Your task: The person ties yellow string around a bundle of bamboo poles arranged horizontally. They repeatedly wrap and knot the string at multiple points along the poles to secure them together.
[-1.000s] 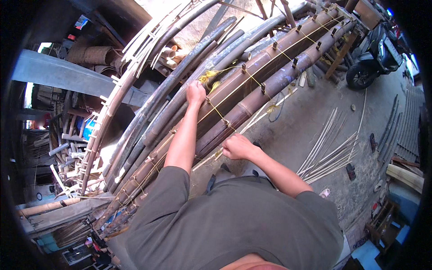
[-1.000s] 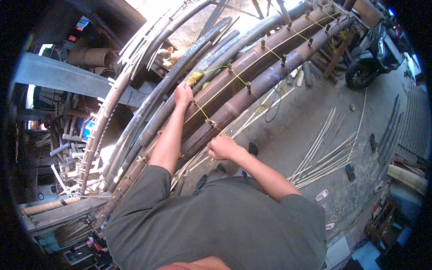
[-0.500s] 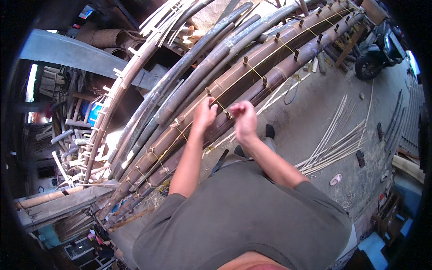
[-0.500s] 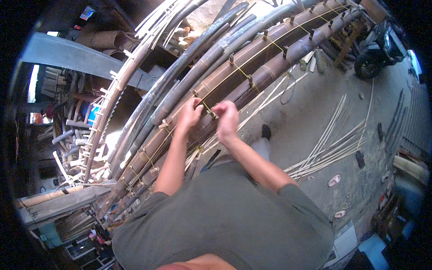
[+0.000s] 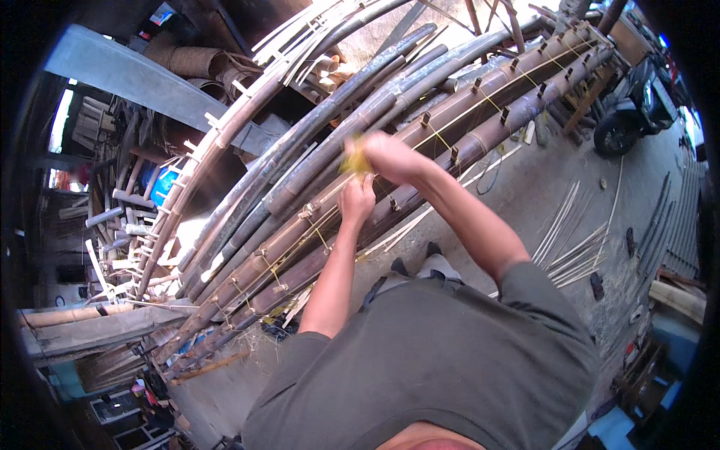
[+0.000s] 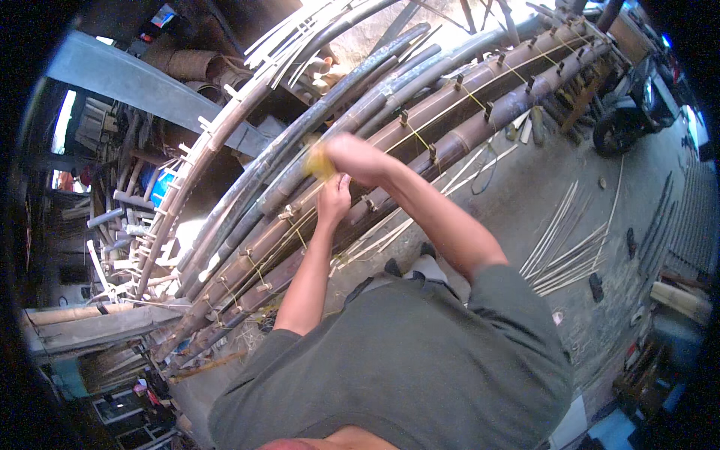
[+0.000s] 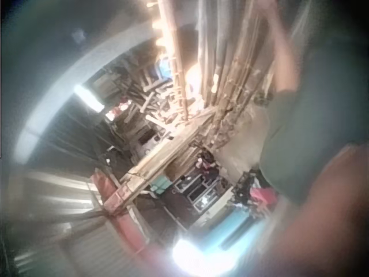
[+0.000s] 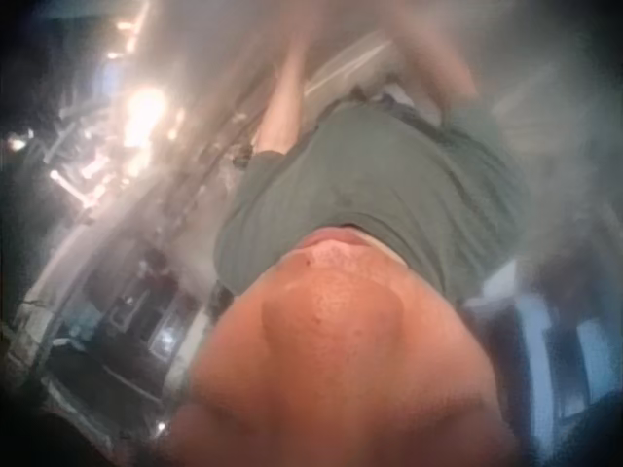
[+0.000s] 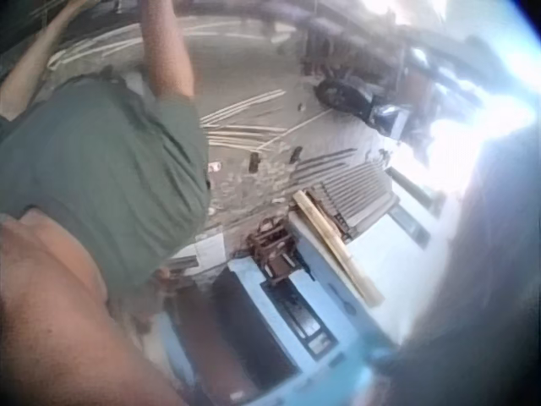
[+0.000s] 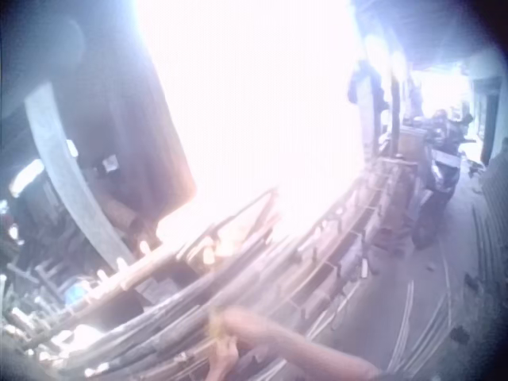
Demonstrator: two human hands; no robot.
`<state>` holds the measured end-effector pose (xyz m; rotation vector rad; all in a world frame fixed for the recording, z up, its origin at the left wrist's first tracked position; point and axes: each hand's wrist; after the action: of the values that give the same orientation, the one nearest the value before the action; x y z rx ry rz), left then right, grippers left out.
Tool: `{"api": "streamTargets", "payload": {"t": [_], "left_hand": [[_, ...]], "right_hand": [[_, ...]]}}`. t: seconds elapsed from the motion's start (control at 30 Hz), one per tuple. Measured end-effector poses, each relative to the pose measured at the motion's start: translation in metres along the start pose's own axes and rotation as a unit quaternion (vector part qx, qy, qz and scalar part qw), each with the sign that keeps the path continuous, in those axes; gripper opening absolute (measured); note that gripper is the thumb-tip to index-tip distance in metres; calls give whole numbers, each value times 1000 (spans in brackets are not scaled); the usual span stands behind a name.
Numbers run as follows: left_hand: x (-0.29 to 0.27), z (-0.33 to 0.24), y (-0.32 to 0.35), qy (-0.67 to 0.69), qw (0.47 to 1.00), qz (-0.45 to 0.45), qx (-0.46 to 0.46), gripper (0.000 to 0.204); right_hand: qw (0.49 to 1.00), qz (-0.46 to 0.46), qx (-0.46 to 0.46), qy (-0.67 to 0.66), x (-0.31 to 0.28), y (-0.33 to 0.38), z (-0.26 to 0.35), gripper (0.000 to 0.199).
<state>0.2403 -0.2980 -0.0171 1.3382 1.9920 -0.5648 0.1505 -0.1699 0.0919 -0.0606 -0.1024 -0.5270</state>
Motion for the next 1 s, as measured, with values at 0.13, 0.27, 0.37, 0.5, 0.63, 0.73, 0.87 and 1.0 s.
{"api": "streamTargets", "payload": {"t": [0.13,0.27,0.37,0.5,0.63,0.73,0.87,1.0], "left_hand": [[1,-23,3,33,999,-4,18,32],[-7,-37,-9,225,968,-28,108,25],[-37,-106,-55,275,954,-26,117,25],[0,-2,-131,95,988,-85,85,31],[-2,17,-129,11,996,8,91,37],[-55,5,-100,33,990,98,97,58],[-140,42,-26,-56,994,8,92,37],[-149,134,44,-43,980,180,77,28]], "right_hand": [[881,5,-78,466,37,116,-93,47],[864,-32,-105,491,70,108,-111,45],[904,-65,-58,418,63,113,-87,44],[941,-132,-84,301,68,120,-71,36],[928,-368,-65,-9,76,139,-86,44],[835,-469,127,-258,100,139,-118,57],[956,-77,250,-129,186,132,-149,57],[824,-277,199,-453,254,87,-122,42]]}}
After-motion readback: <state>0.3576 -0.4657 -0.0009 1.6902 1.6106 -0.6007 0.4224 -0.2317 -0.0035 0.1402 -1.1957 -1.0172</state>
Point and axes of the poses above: each hand's wrist, its own y-axis away from the middle knuckle, its own x-axis out of the palm, z = x × y, and after that the axes turned 7 degrees about y, right-handed
